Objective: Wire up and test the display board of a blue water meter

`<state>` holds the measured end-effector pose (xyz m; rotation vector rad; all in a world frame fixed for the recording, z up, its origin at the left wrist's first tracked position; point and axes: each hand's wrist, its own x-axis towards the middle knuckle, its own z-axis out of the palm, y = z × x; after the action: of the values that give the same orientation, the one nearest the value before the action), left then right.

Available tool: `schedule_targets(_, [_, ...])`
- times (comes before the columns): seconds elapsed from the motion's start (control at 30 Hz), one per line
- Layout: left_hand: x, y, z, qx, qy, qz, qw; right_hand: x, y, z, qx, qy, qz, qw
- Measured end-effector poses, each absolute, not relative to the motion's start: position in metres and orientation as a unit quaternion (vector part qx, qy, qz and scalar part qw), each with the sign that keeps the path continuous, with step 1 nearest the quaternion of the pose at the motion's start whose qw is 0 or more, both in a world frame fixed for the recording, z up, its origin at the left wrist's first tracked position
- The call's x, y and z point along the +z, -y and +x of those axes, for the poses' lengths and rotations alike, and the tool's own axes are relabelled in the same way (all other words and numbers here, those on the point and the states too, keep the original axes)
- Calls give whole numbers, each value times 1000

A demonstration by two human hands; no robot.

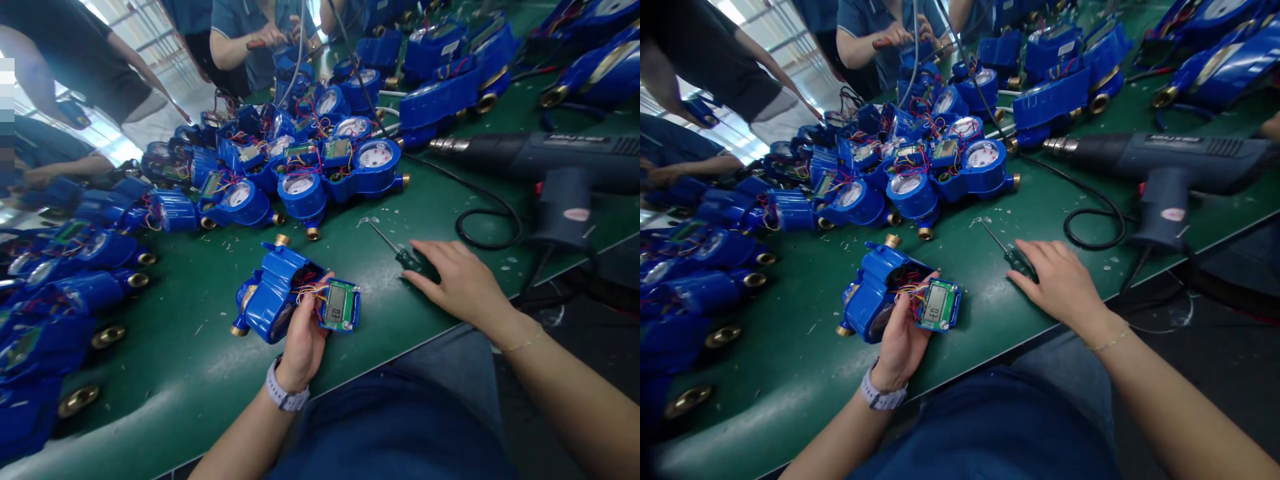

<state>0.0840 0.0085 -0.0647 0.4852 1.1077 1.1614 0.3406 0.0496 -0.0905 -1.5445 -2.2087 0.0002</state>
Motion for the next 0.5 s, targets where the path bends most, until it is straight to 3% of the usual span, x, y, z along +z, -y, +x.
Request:
schedule_targets(0.17, [-68,-6,86,519,-496,258,646,-89,-59,330,62,757,-624,183])
schedule_targets(0.37, [-67,-3,89,549,-491,260,625,-66,-34,333,378,546,-637,392])
schedule_targets(0.5, [-65,-1,93,571,-470,247,627,-53,4,329,464,469,-605,447])
